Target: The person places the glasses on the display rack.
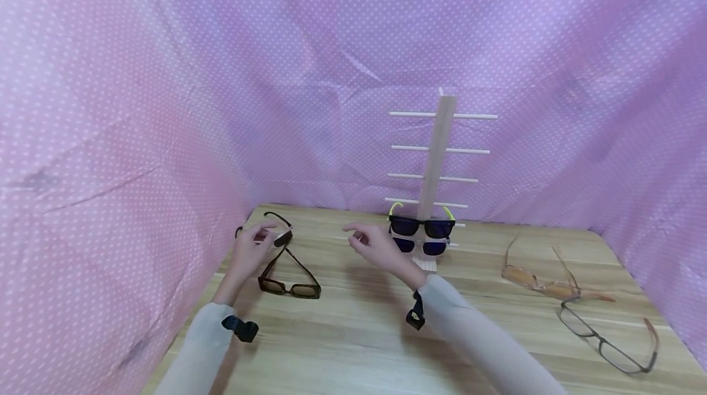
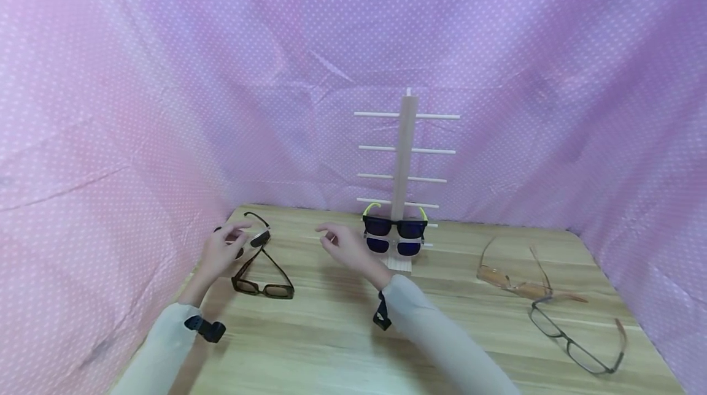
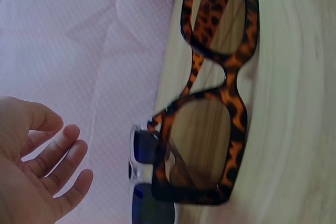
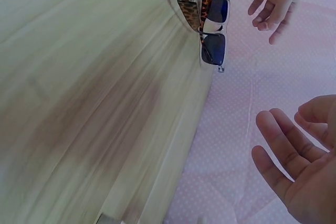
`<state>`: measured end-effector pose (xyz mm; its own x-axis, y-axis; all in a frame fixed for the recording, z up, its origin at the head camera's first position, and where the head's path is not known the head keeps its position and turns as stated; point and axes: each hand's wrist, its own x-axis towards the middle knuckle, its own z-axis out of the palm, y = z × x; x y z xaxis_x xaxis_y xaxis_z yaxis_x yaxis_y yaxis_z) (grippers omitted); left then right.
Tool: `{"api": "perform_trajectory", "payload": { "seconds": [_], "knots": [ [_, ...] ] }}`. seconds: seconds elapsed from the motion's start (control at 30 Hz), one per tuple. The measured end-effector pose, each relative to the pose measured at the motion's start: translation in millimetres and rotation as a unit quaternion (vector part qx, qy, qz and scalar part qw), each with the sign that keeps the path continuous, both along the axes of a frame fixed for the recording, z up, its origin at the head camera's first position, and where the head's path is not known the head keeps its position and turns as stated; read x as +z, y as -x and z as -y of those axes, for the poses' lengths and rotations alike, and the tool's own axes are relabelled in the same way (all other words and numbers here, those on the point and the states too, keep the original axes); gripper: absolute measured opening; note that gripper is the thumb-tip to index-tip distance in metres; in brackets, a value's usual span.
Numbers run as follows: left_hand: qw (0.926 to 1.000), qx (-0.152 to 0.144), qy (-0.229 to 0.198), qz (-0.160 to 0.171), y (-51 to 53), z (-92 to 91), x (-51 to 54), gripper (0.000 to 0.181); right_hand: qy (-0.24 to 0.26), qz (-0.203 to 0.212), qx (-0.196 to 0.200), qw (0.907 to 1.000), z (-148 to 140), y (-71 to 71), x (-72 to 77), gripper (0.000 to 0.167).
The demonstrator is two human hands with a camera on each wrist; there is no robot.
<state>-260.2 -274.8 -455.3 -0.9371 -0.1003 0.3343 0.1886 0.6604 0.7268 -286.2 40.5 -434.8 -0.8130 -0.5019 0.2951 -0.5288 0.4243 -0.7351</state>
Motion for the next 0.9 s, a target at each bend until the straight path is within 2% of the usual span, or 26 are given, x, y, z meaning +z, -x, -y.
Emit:
{"api": "perform_trajectory", "payload": {
  "seconds": [0.1,0.23,0.33,0.57,0.77,0.9],
  "knots": [
    [0.9998,0.02,-0.003,-0.006,0.7,7.8,-5.0,0.026,-0.013,-0.014,-0.009,0.9998,8,1.1,0.0,0.027],
    [0.9988,0.04,-0.009,0.027,-1.1,16.6,-7.2,0.029,-0.037,-0.01,-0.015,0.9991,18,3.8,-1.2,0.027],
    [0.9978,0.053,-0.012,0.038,-3.8,21.7,-6.4,0.029,-0.045,-0.002,-0.011,0.9989,25,5.2,-1.5,0.028],
    [0.997,0.067,-0.022,0.031,-7.6,28.9,-10.5,0.029,-0.051,-0.007,-0.001,0.9987,41,7.6,-0.3,0.029],
    [0.9972,0.069,-0.029,0.007,-11.1,36.0,-19.4,0.028,-0.057,-0.007,0.006,0.9984,51,10.8,-5.3,0.029],
    [0.9965,0.079,-0.015,0.02,-13.4,40.6,-23.3,0.03,-0.056,-0.01,0.001,0.9984,56,13.5,-11.2,0.029]
  ]
}}
